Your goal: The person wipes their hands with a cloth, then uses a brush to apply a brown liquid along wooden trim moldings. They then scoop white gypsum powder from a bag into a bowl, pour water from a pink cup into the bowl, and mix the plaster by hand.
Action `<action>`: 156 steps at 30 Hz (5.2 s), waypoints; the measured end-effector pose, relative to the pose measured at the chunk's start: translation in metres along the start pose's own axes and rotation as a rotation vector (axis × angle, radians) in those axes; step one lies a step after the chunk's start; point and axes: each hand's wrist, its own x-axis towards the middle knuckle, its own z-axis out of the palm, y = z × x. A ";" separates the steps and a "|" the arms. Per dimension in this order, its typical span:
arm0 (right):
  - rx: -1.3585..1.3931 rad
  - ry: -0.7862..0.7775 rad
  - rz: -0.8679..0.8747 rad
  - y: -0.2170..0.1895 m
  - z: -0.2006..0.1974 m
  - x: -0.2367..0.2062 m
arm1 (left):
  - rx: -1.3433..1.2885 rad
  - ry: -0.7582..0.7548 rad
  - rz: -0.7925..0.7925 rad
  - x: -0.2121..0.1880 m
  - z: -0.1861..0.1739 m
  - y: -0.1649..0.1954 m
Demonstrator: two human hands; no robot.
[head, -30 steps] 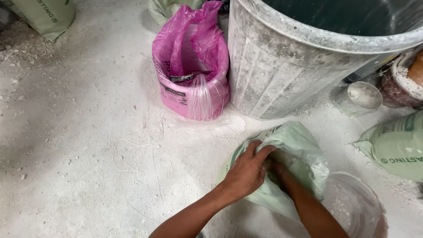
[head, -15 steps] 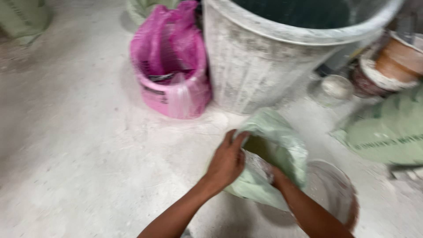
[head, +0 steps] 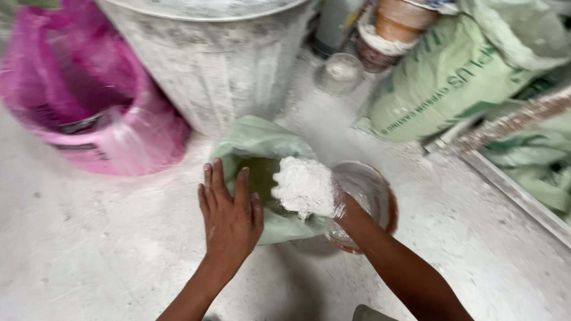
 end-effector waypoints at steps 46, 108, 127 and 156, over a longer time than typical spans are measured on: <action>0.304 -0.643 0.627 0.029 0.218 0.130 | -0.479 -0.207 -0.290 0.023 -0.028 -0.066; 1.910 0.595 0.975 0.181 0.228 -0.194 | -0.166 -0.149 0.270 -0.013 0.030 0.044; 0.664 -0.145 0.452 0.067 0.180 0.035 | -0.140 -0.254 -0.110 0.014 0.002 -0.017; 1.419 -0.297 0.708 0.050 0.272 0.105 | -0.275 -0.226 -0.098 0.001 -0.004 -0.045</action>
